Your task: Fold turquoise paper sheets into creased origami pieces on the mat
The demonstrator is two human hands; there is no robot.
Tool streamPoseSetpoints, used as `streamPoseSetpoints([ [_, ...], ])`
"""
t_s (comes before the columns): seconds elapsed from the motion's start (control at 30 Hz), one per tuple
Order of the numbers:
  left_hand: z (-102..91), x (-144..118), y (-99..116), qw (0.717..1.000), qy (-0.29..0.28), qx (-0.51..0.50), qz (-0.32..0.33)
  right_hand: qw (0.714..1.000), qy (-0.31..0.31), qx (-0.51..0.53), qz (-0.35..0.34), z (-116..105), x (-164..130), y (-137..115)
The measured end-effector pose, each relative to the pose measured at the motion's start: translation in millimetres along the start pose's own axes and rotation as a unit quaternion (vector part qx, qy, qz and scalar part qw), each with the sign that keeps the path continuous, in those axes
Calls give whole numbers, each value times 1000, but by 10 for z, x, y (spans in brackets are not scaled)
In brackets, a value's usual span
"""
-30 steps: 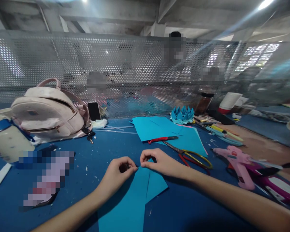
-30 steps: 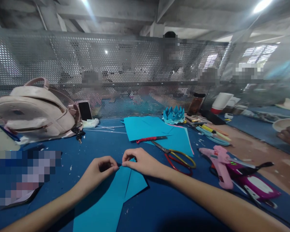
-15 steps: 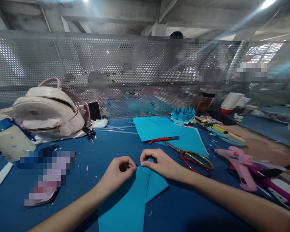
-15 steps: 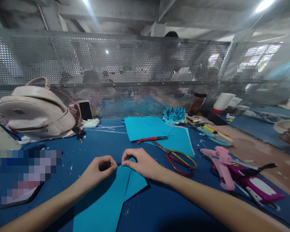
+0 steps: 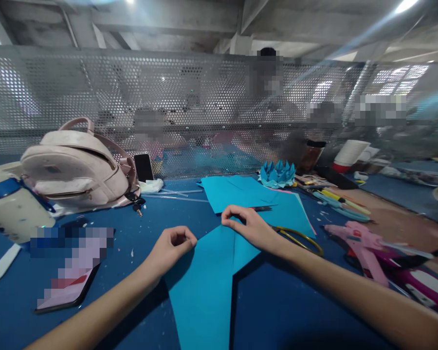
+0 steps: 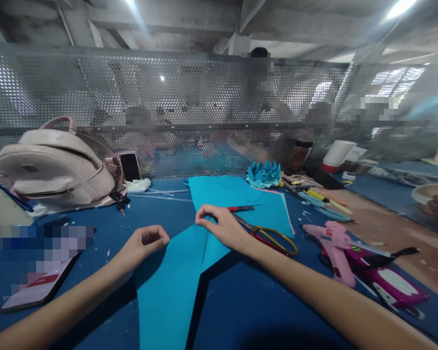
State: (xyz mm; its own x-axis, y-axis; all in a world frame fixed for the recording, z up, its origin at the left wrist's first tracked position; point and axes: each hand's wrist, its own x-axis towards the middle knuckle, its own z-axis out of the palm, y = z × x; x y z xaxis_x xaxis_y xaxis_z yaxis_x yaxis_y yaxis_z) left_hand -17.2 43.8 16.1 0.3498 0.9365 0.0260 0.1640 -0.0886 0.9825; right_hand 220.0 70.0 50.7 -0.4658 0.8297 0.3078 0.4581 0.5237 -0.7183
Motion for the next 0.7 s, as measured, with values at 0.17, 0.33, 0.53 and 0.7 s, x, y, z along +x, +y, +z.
streamPoseSetpoints([
  [0.17, -75, 20, 7, 999, 26, -19, -9, 999, 44, -21, -3, -112, 63, 144],
  [0.33, -157, 26, 48, 998, 52, -31, -18, 996, 76, -47, 5, -223, 118, 291],
  [0.53, -244, 66, 51, 996, 61, -52, -39, 992, 108, -61, 0, -325, 170, 456],
  [0.7, -313, 101, 15, 993, 76, -69, -58, 991, 117, -72, -7, -387, 175, 524],
])
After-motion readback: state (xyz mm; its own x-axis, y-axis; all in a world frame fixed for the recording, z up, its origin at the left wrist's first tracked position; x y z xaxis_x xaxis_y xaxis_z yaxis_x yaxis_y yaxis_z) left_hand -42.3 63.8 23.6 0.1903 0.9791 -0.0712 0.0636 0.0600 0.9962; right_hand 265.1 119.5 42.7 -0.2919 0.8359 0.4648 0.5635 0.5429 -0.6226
